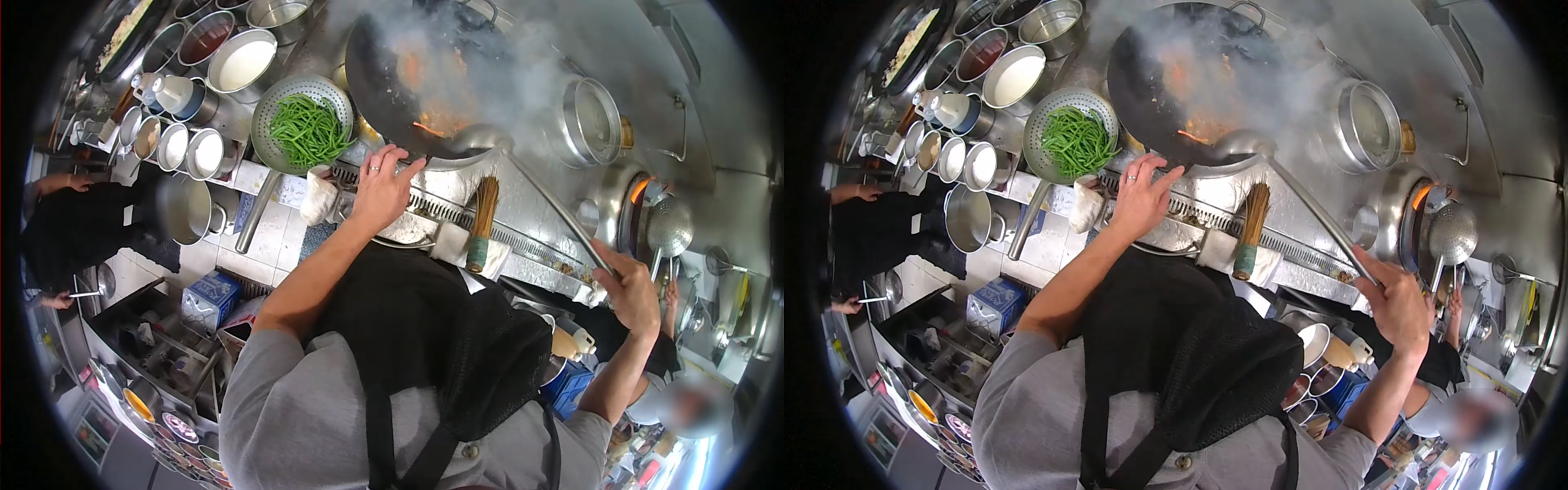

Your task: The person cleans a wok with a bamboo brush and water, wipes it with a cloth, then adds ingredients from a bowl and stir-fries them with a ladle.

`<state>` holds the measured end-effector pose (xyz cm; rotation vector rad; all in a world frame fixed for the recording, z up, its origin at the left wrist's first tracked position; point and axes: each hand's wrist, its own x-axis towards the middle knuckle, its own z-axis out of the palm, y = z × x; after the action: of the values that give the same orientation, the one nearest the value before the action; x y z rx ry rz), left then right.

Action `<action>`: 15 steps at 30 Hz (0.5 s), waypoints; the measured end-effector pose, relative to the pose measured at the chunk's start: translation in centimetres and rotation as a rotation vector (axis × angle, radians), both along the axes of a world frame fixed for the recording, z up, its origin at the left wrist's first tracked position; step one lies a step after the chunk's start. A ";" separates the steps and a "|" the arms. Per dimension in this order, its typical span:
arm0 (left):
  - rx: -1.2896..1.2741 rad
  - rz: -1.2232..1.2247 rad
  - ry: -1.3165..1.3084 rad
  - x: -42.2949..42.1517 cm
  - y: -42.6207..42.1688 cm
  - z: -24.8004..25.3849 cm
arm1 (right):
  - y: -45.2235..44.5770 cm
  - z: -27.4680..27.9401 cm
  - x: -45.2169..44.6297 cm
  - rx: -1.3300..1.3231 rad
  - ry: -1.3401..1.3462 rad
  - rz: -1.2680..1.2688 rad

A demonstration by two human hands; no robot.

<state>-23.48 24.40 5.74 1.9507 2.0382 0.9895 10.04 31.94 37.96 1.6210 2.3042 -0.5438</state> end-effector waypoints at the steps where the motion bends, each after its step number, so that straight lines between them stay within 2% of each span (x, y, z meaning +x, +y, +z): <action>1: 0.008 -0.002 0.011 0.1 0.1 -0.3 | 0.4 -1.0 0.1 0.000 0.001 -0.001; 3: 0.005 0.000 0.008 0.1 0.1 -0.1 | 2.3 -6.0 0.3 0.052 0.019 0.106; 5: 0.009 0.019 0.002 0.4 0.0 0.1 | 4.8 -12.8 -0.3 0.110 0.098 0.025; 6: 0.000 0.011 0.005 0.4 -0.1 0.1 | 6.7 -17.6 1.0 0.225 0.307 0.107; 7: -0.007 0.001 0.012 0.3 -0.1 0.1 | 7.8 -19.7 0.1 0.185 0.356 0.010; 8: 0.007 0.015 0.021 0.3 0.0 0.1 | 7.9 -19.9 -1.6 0.197 0.366 0.025; 10: 0.004 0.002 0.036 0.3 0.0 -0.2 | 7.2 -20.4 -5.5 0.036 0.514 -0.387; 11: 0.003 -0.006 0.034 0.2 0.0 -0.1 | 7.3 -22.1 -6.1 0.037 0.524 -0.383; 13: 0.009 -0.012 0.035 0.2 -0.1 0.0 | 7.9 -28.0 -6.7 0.434 0.515 -0.148; 15: -0.002 -0.034 0.028 0.0 -0.2 0.3 | 6.7 -32.0 -7.8 0.413 0.569 -0.120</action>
<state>-23.50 24.17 6.08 2.0017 2.0131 0.9577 2.25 38.59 5.95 2.0065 2.8939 -0.6565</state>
